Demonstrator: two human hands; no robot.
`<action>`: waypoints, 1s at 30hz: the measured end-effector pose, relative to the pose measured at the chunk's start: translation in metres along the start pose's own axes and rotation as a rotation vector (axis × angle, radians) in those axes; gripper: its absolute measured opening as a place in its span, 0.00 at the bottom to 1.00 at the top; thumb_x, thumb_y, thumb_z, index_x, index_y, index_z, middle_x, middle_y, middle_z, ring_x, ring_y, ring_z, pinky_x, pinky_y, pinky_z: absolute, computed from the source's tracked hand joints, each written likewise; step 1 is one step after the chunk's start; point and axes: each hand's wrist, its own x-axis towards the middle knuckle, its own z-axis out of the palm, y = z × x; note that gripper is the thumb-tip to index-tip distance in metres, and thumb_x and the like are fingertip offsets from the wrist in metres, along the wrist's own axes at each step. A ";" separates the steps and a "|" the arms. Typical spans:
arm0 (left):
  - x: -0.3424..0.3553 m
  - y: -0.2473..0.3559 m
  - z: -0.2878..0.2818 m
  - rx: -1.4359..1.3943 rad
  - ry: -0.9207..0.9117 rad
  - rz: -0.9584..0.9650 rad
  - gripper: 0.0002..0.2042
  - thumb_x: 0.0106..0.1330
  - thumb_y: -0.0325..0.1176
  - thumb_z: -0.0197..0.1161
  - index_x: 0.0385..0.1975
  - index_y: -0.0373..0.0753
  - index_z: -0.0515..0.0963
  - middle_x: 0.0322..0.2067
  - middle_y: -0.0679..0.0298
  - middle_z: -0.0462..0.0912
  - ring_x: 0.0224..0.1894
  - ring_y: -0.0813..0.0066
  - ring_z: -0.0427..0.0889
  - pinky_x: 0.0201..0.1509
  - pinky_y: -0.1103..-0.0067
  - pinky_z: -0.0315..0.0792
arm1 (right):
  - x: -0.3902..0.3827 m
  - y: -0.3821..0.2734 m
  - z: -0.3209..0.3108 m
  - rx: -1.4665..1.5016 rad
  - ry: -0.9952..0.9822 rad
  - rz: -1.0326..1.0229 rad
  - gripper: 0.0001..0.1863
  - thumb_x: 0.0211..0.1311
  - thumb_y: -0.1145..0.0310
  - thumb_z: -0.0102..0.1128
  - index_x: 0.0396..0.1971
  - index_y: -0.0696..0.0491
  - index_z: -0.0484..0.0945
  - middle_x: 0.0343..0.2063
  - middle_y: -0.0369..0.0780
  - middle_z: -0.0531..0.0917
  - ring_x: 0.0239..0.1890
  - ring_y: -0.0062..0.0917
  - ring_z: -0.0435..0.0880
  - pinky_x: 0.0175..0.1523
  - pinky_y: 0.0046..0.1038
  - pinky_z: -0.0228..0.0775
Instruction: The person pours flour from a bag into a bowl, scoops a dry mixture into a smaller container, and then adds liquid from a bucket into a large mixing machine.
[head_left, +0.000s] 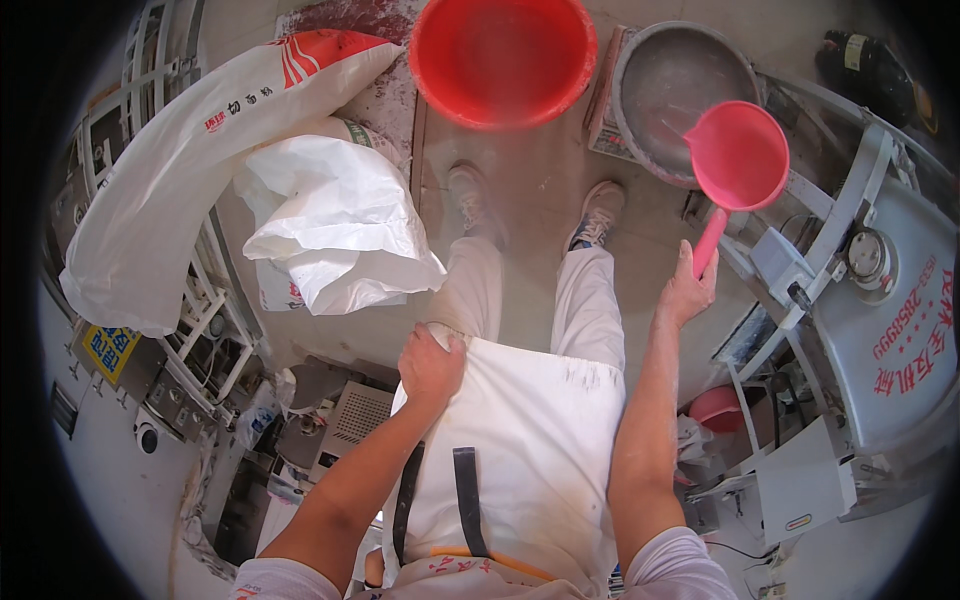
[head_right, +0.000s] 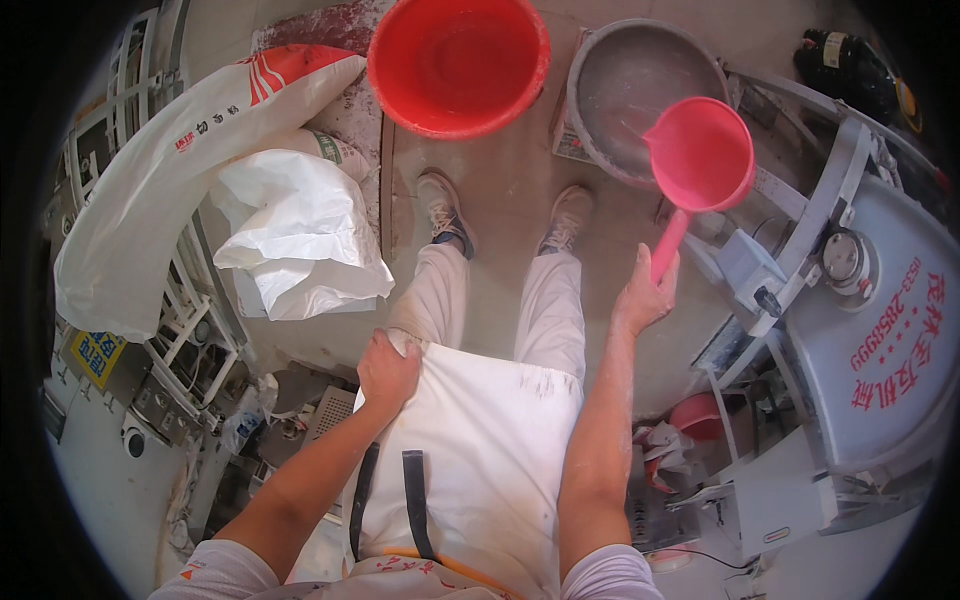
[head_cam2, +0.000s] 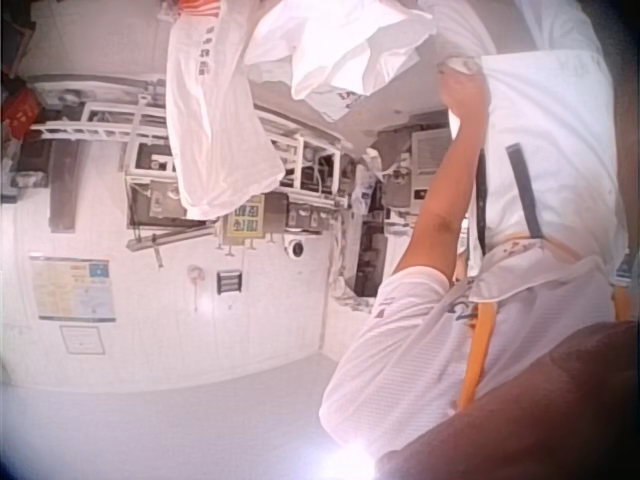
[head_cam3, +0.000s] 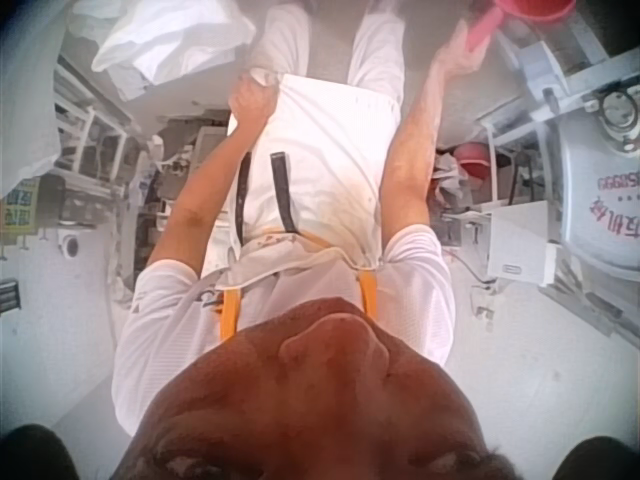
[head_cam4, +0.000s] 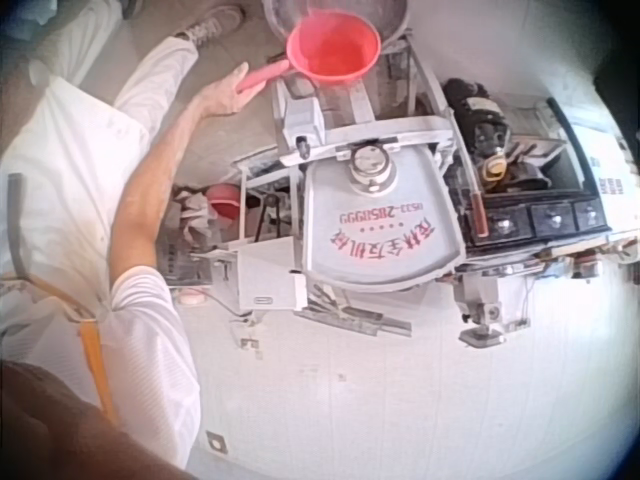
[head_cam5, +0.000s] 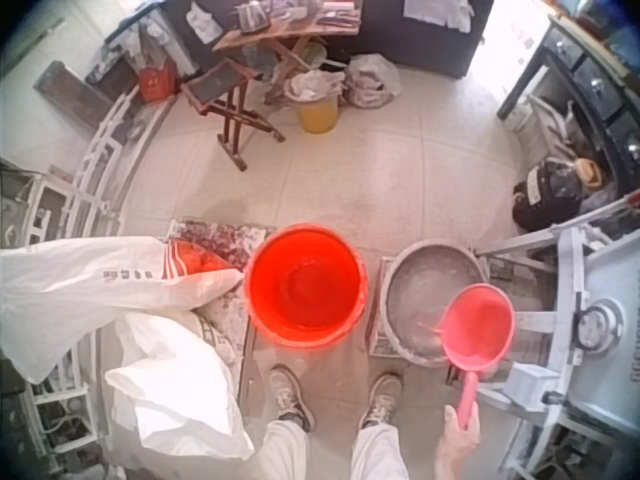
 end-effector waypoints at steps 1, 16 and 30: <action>0.000 0.000 -0.001 -0.002 0.000 0.000 0.24 0.66 0.47 0.61 0.47 0.29 0.73 0.45 0.42 0.82 0.50 0.44 0.83 0.57 0.57 0.76 | 0.000 -0.002 -0.001 -0.013 -0.002 0.009 0.23 0.64 0.65 0.72 0.58 0.56 0.81 0.41 0.39 0.88 0.43 0.27 0.83 0.54 0.31 0.73; -0.001 -0.006 0.004 -0.058 -0.004 0.000 0.24 0.66 0.48 0.61 0.46 0.29 0.74 0.44 0.42 0.83 0.50 0.44 0.83 0.58 0.57 0.76 | -0.018 -0.056 0.010 0.456 -0.412 0.280 0.19 0.67 0.66 0.73 0.55 0.56 0.83 0.21 0.27 0.73 0.16 0.09 0.66 0.20 0.16 0.55; -0.002 -0.008 0.007 -0.098 -0.010 -0.060 0.24 0.66 0.50 0.61 0.44 0.29 0.74 0.42 0.43 0.82 0.48 0.44 0.82 0.57 0.57 0.75 | -0.054 -0.108 0.131 0.308 -0.625 0.034 0.26 0.62 0.56 0.78 0.58 0.50 0.86 0.30 0.26 0.81 0.34 0.12 0.76 0.42 0.20 0.71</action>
